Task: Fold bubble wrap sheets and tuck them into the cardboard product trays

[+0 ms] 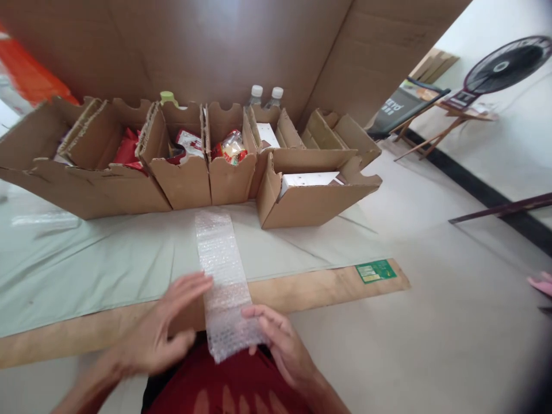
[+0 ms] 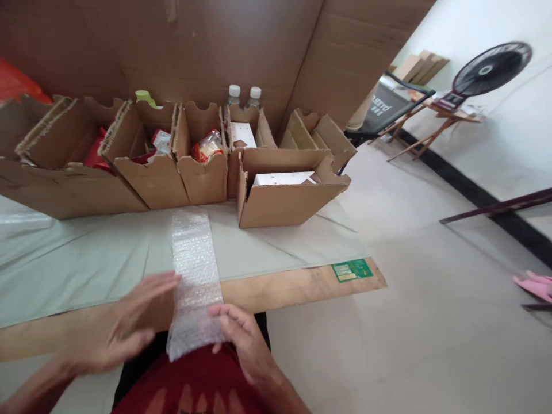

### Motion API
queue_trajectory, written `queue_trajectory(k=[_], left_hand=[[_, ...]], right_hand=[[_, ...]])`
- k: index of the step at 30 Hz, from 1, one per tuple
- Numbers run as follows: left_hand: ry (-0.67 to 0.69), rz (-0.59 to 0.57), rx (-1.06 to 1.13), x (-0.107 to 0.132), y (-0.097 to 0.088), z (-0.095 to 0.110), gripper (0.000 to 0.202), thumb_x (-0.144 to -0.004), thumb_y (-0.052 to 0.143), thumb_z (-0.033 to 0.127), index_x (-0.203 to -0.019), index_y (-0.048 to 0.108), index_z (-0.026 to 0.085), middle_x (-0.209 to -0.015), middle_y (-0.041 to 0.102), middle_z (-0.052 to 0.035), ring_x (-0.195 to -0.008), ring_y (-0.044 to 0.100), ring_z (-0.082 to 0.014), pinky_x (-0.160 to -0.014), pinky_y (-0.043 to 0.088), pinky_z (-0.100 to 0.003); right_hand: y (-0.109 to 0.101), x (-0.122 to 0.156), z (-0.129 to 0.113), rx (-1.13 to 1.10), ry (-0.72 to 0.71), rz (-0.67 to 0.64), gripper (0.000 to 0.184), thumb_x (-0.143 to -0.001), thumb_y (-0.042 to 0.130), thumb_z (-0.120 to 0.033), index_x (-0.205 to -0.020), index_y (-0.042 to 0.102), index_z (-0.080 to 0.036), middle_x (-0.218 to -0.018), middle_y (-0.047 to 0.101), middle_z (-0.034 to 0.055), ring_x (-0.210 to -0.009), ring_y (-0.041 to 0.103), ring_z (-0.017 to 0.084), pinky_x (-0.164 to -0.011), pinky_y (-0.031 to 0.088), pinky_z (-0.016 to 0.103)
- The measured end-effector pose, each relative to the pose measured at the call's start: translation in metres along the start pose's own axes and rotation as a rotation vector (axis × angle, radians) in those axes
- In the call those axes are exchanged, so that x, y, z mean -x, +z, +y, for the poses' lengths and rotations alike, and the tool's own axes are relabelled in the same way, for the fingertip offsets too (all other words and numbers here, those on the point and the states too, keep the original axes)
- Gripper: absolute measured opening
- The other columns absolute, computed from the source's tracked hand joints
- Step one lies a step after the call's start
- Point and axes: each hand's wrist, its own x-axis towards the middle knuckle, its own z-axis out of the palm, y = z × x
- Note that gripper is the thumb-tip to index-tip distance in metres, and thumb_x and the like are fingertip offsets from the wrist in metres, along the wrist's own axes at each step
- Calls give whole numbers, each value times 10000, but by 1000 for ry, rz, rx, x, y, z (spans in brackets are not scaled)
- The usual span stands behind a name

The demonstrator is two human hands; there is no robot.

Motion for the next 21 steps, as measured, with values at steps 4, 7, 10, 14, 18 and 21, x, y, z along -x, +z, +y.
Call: queue_trajectory(k=[4,7,10,14,18,21], left_hand=[[-248,104,91,14,28,21,557,-870,580,377,-1414,579,261,-1339,702,-108,-1212,672,-299,-980,581,-459],[-553,263,40,-18,39,8,478,-906,456,364,-1295,642,159,-946,772,-94,-886,734,-259,-801,586,-398],[-672,216,-16,-38,35,-8,641,-871,485,384,-1451,509,113,-774,719,-28,-724,692,-239,-718,534,-370],[-648,223,-37,-39,33,-14,683,-877,503,362,-1515,428,130,-773,707,1,-698,668,-215,-697,495,-337],[-513,313,-96,-38,44,-19,607,-915,528,318,-1498,451,167,-766,693,16,-665,648,-190,-681,500,-309],[-338,454,-221,-31,46,-21,549,-956,558,331,-1470,470,161,-910,714,-48,-802,677,-217,-766,535,-338]], right_hand=[[5,-31,-20,-146,7,-99,548,-887,671,-630,-1174,693,-163,-933,749,110,-810,713,208,-605,513,260],[2,-41,-29,10,-98,-57,602,-953,600,-595,-1421,517,-227,-965,748,79,-728,691,169,-595,503,259],[-7,-40,-32,504,-462,94,450,-991,604,-359,-1425,522,-274,-921,718,32,-732,651,157,-709,539,311],[-8,-44,-30,1251,-852,71,416,-892,645,-148,-1297,636,-245,-1261,685,131,-1155,622,296,-959,523,485],[-2,-60,-26,1576,-885,-42,368,-891,666,-119,-1246,657,-213,-1507,548,170,-1392,492,354,-1020,491,520],[-3,-69,-25,1561,-920,-61,229,-970,607,-125,-1165,684,-216,-1388,661,134,-1314,576,305,-989,494,478]])
